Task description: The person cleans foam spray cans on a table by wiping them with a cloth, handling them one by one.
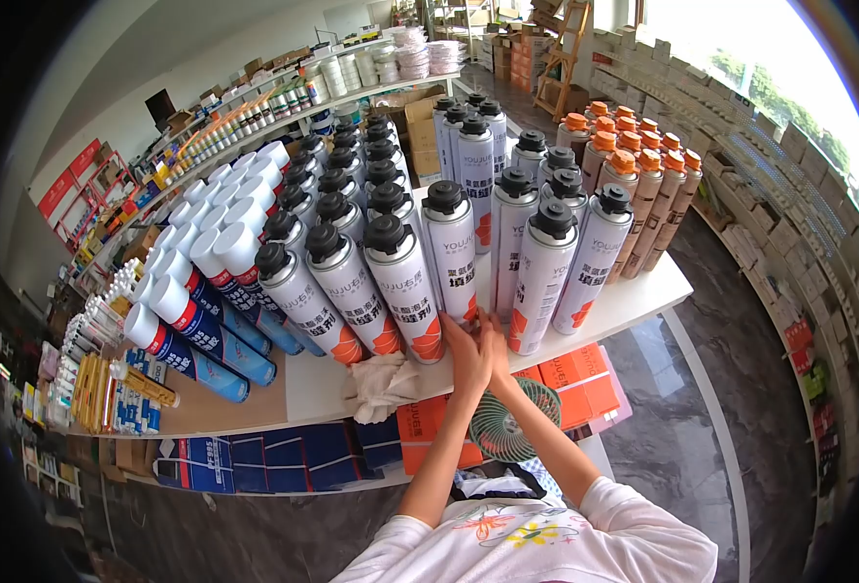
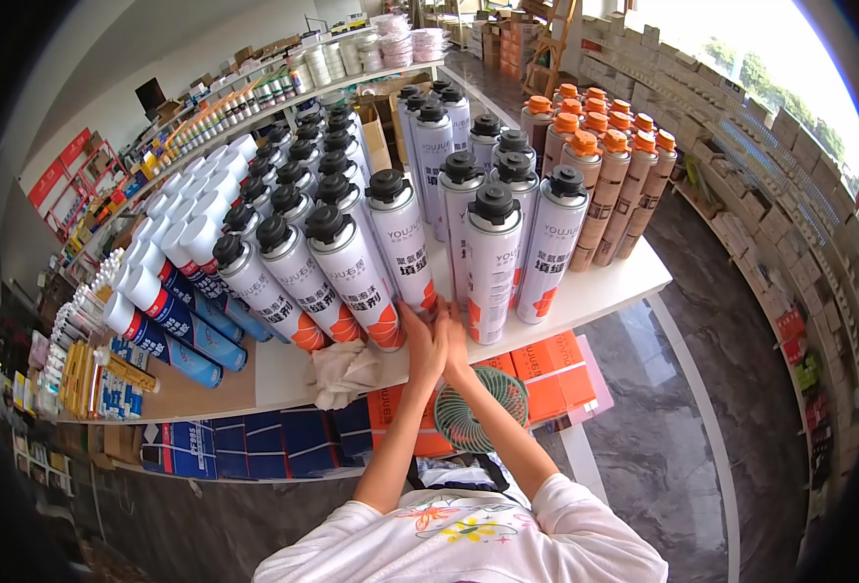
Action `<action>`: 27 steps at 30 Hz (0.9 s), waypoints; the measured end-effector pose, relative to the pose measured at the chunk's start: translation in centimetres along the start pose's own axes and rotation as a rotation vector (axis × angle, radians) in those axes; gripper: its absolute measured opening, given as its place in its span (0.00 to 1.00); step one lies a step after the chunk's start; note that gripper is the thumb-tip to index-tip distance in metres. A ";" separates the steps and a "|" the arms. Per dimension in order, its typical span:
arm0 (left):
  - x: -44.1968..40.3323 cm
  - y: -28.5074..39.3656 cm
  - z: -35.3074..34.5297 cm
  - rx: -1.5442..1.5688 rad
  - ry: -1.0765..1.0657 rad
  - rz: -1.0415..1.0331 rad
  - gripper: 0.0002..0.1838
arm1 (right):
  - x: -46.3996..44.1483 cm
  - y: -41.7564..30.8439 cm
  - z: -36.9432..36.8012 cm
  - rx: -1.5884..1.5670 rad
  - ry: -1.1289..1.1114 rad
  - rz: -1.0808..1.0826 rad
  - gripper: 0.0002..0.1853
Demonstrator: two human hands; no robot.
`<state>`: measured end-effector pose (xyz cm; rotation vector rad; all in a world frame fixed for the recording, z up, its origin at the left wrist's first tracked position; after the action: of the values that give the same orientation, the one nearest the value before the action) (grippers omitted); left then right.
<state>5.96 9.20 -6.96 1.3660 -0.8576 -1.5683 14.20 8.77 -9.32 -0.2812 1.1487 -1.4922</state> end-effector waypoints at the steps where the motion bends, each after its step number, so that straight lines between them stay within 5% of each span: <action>1: -0.2 0.2 -0.2 -0.003 0.003 0.001 0.50 | 0.1 -0.2 0.2 0.009 0.010 0.023 0.31; 5: -0.4 0.0 -0.5 -0.022 0.042 0.084 0.55 | 0.3 -0.3 0.2 -0.010 0.030 0.033 0.31; 17: -2.8 -1.3 0.0 -0.023 0.013 0.073 0.47 | 0.3 -0.2 0.2 0.007 0.113 0.075 0.26; 23: -2.1 -0.3 0.3 -0.139 -0.073 0.097 0.45 | 1.9 1.4 -0.4 -0.332 -0.022 -0.291 0.22; 25: -1.5 2.3 0.1 -0.347 -0.069 -0.075 0.43 | 2.4 2.8 -1.4 -0.535 -0.044 -0.401 0.23; 27: -0.8 7.4 0.9 -0.315 -0.147 -0.099 0.40 | 2.1 2.3 -1.0 -0.494 -0.014 -0.239 0.22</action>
<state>6.31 7.04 0.25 1.0918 -0.6028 -1.8114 14.24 7.80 -12.43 -0.7881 1.5054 -1.3860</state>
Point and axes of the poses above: each hand's wrist, its own x-axis away from the middle knuckle, its own z-axis out of the back of the hand, y = z × x, the point moved 8 cm from there along -x, towards the middle knuckle, and after that the axes turned 5 degrees about x, right-handed, at the moved point
